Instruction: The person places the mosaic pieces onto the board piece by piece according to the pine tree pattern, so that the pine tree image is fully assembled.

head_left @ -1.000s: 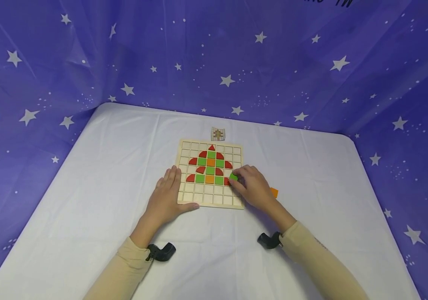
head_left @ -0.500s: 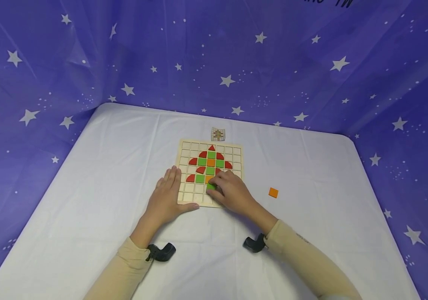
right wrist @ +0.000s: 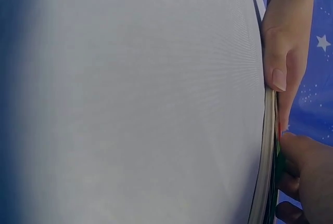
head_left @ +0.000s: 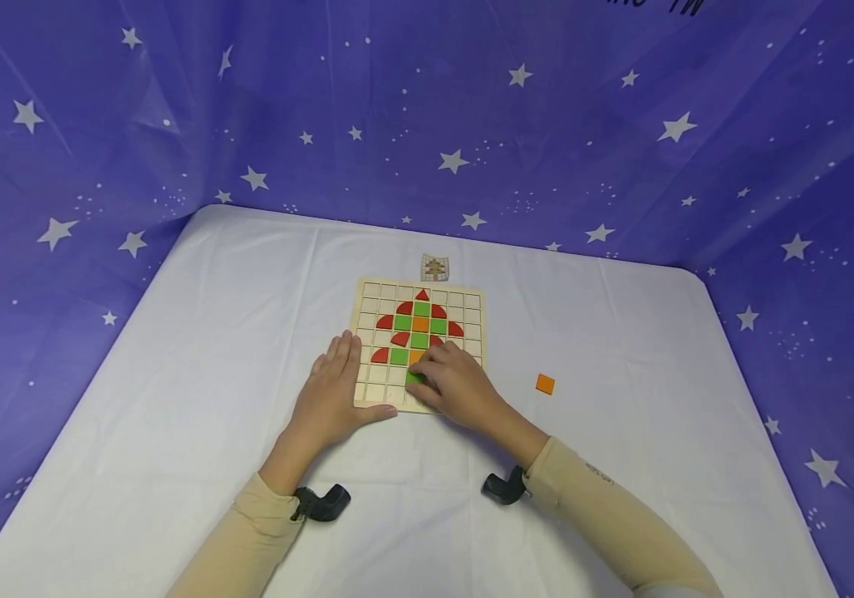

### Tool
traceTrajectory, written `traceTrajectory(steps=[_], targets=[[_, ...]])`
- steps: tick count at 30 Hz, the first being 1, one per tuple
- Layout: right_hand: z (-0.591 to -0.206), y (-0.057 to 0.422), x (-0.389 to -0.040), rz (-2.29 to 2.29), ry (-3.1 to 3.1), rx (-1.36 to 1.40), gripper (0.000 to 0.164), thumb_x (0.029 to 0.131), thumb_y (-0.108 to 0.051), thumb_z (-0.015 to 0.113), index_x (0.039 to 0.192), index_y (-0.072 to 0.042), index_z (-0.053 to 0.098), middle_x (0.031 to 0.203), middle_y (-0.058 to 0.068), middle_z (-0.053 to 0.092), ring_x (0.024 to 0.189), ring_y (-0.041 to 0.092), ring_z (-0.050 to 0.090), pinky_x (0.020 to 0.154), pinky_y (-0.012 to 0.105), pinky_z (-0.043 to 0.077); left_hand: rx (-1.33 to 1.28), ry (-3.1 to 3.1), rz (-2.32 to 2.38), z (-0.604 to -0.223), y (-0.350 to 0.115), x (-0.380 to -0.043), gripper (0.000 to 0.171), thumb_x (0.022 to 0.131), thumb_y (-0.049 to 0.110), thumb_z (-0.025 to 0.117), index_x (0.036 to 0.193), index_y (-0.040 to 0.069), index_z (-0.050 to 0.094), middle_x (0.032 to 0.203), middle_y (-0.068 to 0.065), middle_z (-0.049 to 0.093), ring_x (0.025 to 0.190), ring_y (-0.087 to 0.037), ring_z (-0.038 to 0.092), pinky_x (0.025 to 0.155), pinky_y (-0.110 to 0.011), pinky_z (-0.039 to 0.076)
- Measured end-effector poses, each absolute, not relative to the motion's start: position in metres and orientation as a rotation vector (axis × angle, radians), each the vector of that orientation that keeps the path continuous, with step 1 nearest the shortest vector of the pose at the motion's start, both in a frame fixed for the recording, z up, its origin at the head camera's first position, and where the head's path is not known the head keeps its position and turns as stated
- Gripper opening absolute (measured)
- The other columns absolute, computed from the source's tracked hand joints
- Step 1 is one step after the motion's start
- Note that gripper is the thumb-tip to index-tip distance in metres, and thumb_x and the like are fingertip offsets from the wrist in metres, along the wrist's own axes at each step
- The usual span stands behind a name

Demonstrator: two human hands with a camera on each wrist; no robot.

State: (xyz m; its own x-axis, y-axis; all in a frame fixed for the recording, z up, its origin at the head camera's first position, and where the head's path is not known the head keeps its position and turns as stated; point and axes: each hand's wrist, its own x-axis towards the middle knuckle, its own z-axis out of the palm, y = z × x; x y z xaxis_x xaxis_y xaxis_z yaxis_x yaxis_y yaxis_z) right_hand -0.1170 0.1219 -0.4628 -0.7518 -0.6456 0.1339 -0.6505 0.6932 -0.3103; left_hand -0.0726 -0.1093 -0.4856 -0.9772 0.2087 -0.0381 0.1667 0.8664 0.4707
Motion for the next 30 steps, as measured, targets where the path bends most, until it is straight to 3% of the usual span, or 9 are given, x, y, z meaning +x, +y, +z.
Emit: traceTrajectory(steps=[22, 30], targets=[[-0.4679, 0.1254, -0.1194, 0.580, -2.801, 1.097, 0.022, 0.086, -0.036, 0.077, 0.102, -0.021, 0.080, 0.099, -0.008, 0.066, 0.087, 0.011, 0.051, 0.073, 0.028, 0.046, 0.294, 2.954, 0.733, -0.4826, -0.1081, -0.0716, 0.128, 0.073, 0.071, 0.073, 0.157, -0.004, 0.012, 0.167, -0.020, 0.007, 0.155, -0.036, 0.009, 0.124, -0.054, 0.017], [-0.4705, 0.1222, -0.1215, 0.725, -2.895, 0.954, 0.020, 0.084, -0.035, 0.080, 0.098, -0.021, 0.081, 0.095, -0.009, 0.066, 0.087, 0.011, 0.050, 0.075, 0.029, 0.044, 0.283, 2.947, 0.722, -0.4814, -0.1077, -0.0716, 0.127, 0.073, 0.071, 0.073, 0.157, -0.005, 0.013, 0.167, -0.020, 0.007, 0.155, -0.036, 0.008, 0.124, -0.054, 0.017]])
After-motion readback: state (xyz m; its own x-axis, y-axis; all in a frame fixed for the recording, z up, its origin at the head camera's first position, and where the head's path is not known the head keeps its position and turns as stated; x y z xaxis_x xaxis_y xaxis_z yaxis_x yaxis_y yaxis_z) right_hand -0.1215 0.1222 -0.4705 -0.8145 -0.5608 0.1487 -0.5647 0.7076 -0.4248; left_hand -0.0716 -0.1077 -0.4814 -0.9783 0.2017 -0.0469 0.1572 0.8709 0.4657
